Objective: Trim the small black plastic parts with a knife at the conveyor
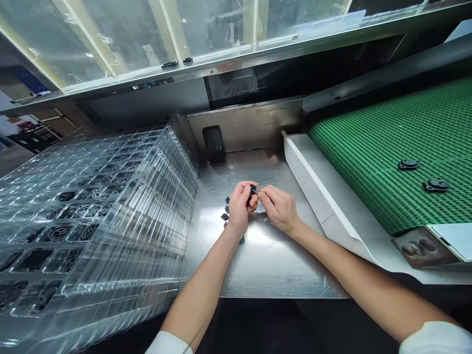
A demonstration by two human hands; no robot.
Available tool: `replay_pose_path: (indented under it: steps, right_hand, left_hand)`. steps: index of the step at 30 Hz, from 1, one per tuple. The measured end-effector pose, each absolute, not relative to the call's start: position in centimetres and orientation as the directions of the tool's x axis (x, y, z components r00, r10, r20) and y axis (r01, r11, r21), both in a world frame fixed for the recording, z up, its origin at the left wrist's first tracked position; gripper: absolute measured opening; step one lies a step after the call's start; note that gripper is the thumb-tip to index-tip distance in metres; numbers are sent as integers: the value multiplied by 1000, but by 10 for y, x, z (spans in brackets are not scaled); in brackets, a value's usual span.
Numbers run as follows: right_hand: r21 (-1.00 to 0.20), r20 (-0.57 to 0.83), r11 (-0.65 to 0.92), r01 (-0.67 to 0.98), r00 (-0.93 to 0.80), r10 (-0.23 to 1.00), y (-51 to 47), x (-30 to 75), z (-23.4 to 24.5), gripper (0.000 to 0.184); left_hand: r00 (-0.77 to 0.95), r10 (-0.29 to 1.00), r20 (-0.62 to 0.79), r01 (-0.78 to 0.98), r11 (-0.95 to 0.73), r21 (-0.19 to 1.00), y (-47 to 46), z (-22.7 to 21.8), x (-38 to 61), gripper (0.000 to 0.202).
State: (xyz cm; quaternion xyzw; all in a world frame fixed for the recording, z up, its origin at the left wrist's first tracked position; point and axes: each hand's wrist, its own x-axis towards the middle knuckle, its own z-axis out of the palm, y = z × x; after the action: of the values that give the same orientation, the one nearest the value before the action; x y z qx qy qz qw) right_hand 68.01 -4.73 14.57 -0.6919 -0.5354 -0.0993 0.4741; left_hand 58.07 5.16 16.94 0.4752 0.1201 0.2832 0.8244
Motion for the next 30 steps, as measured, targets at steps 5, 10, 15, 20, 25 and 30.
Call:
replay_pose_path:
  steps: [5, 10, 15, 20, 25, 30]
  right_hand:
    - [-516, 673, 17, 856, 393, 626, -47, 682, 144, 36]
    - [-494, 685, -21, 869, 404, 607, -46, 682, 144, 37]
    - [-479, 689, -19, 878, 390, 611, -46, 682, 145, 40]
    - [-493, 676, -35, 870, 408, 614, -47, 683, 146, 40]
    - [-503, 681, -12, 864, 405, 610, -47, 682, 145, 38]
    - [-515, 669, -6, 857, 406, 623, -48, 683, 146, 38]
  left_hand:
    - [809, 582, 81, -357, 377, 855, 52, 170, 580, 40]
    - [800, 592, 94, -364, 357, 860, 53, 170, 581, 41]
    - [800, 592, 99, -372, 359, 856, 53, 169, 580, 41]
    - [802, 590, 98, -374, 367, 852, 53, 169, 580, 42]
    - [809, 579, 102, -371, 369, 852, 54, 169, 580, 42]
    - [816, 570, 90, -359, 379, 853, 53, 169, 580, 41]
